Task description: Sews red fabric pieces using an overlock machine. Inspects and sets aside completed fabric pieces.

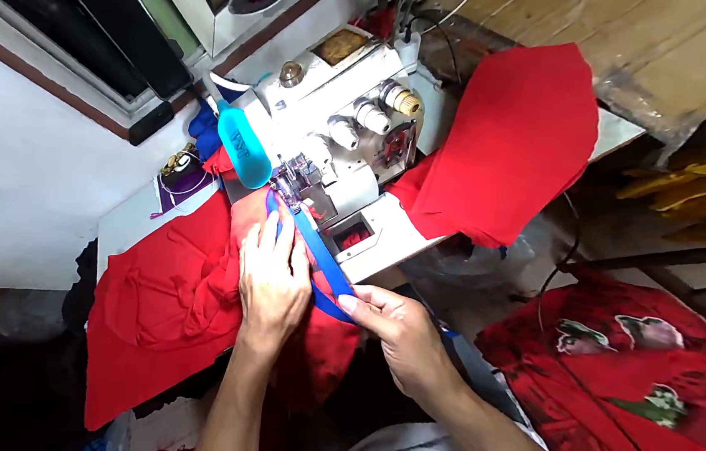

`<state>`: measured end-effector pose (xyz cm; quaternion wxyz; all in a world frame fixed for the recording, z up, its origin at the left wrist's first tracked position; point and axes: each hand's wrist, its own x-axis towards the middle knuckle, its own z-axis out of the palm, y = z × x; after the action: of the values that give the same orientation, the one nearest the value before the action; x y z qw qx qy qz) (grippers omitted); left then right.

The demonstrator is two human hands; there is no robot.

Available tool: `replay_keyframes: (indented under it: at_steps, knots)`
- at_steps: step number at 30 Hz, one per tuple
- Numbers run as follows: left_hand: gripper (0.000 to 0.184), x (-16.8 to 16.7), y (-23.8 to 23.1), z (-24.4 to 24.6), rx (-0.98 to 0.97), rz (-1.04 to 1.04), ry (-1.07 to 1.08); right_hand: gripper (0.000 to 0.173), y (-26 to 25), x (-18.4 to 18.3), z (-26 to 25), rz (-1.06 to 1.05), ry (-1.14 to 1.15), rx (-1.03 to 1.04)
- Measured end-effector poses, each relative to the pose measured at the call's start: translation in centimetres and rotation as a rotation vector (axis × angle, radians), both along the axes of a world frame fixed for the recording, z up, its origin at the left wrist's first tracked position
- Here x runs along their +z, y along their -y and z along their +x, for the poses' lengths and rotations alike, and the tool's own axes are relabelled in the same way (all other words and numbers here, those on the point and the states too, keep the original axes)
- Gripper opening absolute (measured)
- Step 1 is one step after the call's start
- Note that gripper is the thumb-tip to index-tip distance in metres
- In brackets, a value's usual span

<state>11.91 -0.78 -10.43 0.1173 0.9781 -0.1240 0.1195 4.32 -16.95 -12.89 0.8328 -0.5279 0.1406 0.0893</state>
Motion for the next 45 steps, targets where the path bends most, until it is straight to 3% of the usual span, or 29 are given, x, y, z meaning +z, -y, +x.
replay_keyframes:
  at_steps: [8, 11, 16, 19, 21, 24, 27, 28, 31, 32, 35, 37, 38, 40, 41, 43, 45]
  knots:
    - [0.035, 0.8, -2.4, 8.6, 0.080, -0.046, -0.078, 0.018, -2.4, -1.2, 7.4, -0.062, -0.007, -0.015]
    - [0.028, 1.3, -4.9, 10.8, -0.015, -0.110, -0.061, 0.025, -2.9, -0.6, 8.8, -0.011, -0.015, -0.033]
    - [0.037, 4.5, -9.3, 5.7, -0.355, 0.225, 0.017, 0.030, -2.9, -0.4, 8.8, -0.059, -0.020, -0.052]
    - [0.052, 5.5, -15.2, 2.5, -0.393, 0.415, -0.128, 0.026, -3.2, -0.8, 7.8, -0.182, 0.054, -0.056]
    - [0.040, 7.0, -16.9, 0.9, -0.421, 0.427, -0.113, 0.020, -3.8, -1.6, 6.8, -0.209, 0.059, -0.087]
    - [0.032, 8.5, -14.5, -0.9, -0.359, 0.329, -0.005, 0.025, -5.4, -3.5, 4.4, -0.172, 0.050, -0.112]
    - [0.046, 4.4, -11.6, 1.1, -0.339, 0.238, 0.005, 0.028, -5.7, -3.8, 3.0, -0.202, 0.024, -0.088]
    - [0.043, 2.4, -11.6, 2.2, -0.334, 0.213, 0.006, 0.028, -5.2, -3.8, 2.7, -0.238, 0.037, -0.073]
    - [0.008, -0.2, -13.5, 3.6, -0.388, 0.225, 0.008, 0.033, -3.1, -4.3, 1.8, -0.364, 0.087, -0.020]
    - [0.006, 0.8, -14.0, 3.3, -0.417, 0.240, -0.004, 0.038, -2.7, -4.4, 1.5, -0.414, 0.091, 0.013]
    - [0.033, 7.8, -12.7, -0.5, -0.510, 0.208, -0.056, 0.054, -4.1, -2.2, 2.0, -0.475, 0.066, 0.234]
    - [0.037, 12.3, -8.4, -4.1, -0.649, 0.082, -0.098, 0.042, -6.9, 1.0, 2.9, -0.386, 0.135, 0.346]
    - [0.037, 13.0, -5.8, -5.4, -0.731, 0.047, -0.082, 0.034, -7.8, 1.8, 2.6, -0.245, 0.222, 0.349]
    - [0.036, 11.4, -2.2, -6.1, -0.828, 0.029, -0.034, 0.028, -6.6, -0.4, 1.9, 0.154, 0.436, 0.511]
    - [0.037, 10.2, -1.7, -6.3, -0.811, 0.030, -0.019, 0.037, -4.8, -1.9, 2.4, 0.205, 0.532, 0.678]
    - [0.039, 8.4, -2.8, -7.0, -0.682, 0.047, 0.000, 0.031, -4.4, 0.5, 4.1, -0.201, 0.384, 0.615]
    - [0.038, 6.8, -4.6, -7.8, -0.494, 0.086, 0.008, 0.024, -4.0, -1.6, 5.7, -0.543, 0.437, 0.369]
